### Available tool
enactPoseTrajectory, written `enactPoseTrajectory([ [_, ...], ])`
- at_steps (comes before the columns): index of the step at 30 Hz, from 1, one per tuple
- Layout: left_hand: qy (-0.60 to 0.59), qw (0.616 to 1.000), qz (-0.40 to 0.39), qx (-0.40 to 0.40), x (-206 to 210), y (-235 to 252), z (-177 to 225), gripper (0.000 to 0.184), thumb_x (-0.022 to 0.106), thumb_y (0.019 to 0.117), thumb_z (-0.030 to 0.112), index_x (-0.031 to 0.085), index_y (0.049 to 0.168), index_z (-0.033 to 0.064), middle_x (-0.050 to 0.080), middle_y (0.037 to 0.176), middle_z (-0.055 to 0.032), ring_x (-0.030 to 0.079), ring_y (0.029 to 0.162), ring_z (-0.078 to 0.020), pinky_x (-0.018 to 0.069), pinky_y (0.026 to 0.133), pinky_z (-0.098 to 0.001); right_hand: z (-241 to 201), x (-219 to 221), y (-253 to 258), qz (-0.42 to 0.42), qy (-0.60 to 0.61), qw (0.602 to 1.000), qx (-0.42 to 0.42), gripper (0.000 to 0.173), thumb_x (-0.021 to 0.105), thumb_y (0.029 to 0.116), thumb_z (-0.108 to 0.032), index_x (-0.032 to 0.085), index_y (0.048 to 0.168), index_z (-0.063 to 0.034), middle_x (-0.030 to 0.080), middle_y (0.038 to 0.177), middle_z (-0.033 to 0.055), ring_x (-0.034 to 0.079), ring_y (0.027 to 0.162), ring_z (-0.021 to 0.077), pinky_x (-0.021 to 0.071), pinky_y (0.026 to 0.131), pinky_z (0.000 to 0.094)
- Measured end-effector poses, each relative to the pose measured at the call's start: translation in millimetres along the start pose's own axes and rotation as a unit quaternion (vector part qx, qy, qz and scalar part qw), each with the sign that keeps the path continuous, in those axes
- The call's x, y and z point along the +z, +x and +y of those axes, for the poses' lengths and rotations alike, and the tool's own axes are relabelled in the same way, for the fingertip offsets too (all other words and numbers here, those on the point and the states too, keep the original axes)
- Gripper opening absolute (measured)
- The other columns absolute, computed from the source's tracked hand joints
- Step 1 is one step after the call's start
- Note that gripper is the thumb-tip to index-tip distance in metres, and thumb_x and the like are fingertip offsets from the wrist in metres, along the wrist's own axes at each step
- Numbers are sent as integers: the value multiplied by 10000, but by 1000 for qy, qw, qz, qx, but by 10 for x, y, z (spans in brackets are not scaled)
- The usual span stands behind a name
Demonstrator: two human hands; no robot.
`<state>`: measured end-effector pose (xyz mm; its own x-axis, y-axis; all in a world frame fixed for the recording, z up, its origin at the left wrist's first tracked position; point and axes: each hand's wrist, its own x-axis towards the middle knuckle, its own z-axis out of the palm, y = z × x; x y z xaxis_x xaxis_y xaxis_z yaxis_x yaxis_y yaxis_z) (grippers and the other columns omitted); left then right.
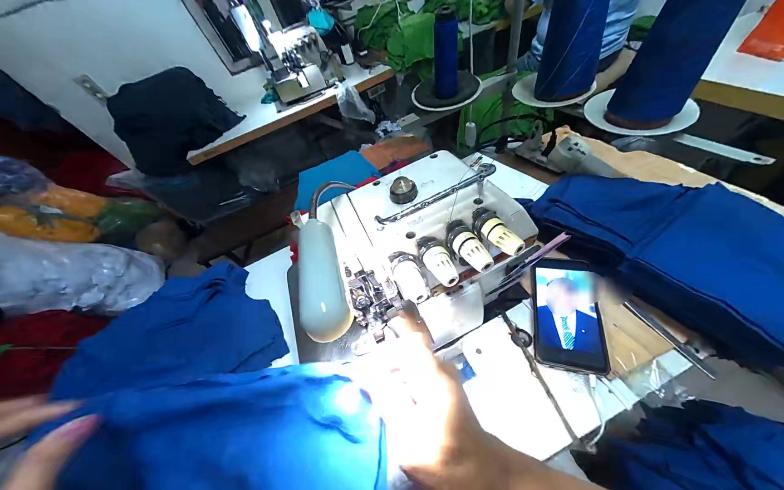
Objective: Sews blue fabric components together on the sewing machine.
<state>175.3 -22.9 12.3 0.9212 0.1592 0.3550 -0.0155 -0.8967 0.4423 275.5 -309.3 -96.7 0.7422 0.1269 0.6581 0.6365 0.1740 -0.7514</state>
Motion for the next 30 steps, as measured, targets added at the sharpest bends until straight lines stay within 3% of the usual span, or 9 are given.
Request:
enactPoseTrajectory([
  [2,-42,993,-63,91,362,184,-9,374,550,1055,248,675,1212,-69,592,1365,-239,513,1349,-244,423,1123,-386,157,162,-11,-30,-41,999,-18,151,595,950,-28,729,940,42,712,835,135,689,818,150,555,775,241],
  [5,-117,974,-104,166,898,273,446,344,561,1031,335,714,1257,126,656,1363,13,578,1301,-96,482,1105,-309,178,181,-25,-86,-124,988,-26,175,584,951,-58,758,957,-51,722,903,85,690,888,156,555,801,287],
  [9,-249,939,-190,144,1133,447,682,165,689,943,87,759,1080,28,743,1047,-12,687,996,-43,575,893,-216,233,82,-77,-118,-7,986,115,231,518,1048,-170,703,1159,-90,708,1052,-38,657,892,-6,569,771,185],
  [11,-281,935,-196,95,1179,485,715,93,735,904,40,780,982,19,770,934,-24,716,873,-40,599,794,-211,292,62,-133,-108,9,984,145,243,482,1052,-211,687,1129,-106,695,956,-74,645,805,-38,565,712,169],
  [17,-336,913,-232,3,1170,494,721,92,770,850,-33,804,923,13,758,879,-46,699,812,-52,583,724,-212,342,68,-164,-79,-14,989,128,232,508,1039,-210,705,1074,-91,691,883,-83,628,775,-78,539,697,109],
  [20,-329,924,-193,13,1172,464,716,45,794,820,-31,776,813,9,720,779,-43,660,728,-48,539,635,-197,354,84,-199,-37,-38,995,83,214,530,1025,-183,707,1019,-62,694,917,-37,632,861,-71,524,774,99],
  [23,-328,935,-128,39,1075,471,783,64,766,834,-53,767,804,4,713,776,-35,659,715,-51,550,627,-189,222,71,-318,-27,-21,996,80,214,624,1004,-194,631,1126,-19,688,1029,6,640,927,-51,543,819,123],
  [26,-371,914,-33,163,1135,541,636,63,726,857,-70,738,906,-32,728,853,-55,682,766,-55,579,691,-195,177,17,-650,-73,7,992,100,324,778,912,-186,628,1130,2,715,990,40,672,831,-9,582,728,161],
  [30,-292,918,23,267,1009,542,572,132,742,899,18,734,1031,29,737,973,0,685,843,-45,595,736,-237,-9,-90,-884,-97,-58,987,111,197,721,955,-142,682,1000,46,711,908,138,626,802,9,512,771,133],
])
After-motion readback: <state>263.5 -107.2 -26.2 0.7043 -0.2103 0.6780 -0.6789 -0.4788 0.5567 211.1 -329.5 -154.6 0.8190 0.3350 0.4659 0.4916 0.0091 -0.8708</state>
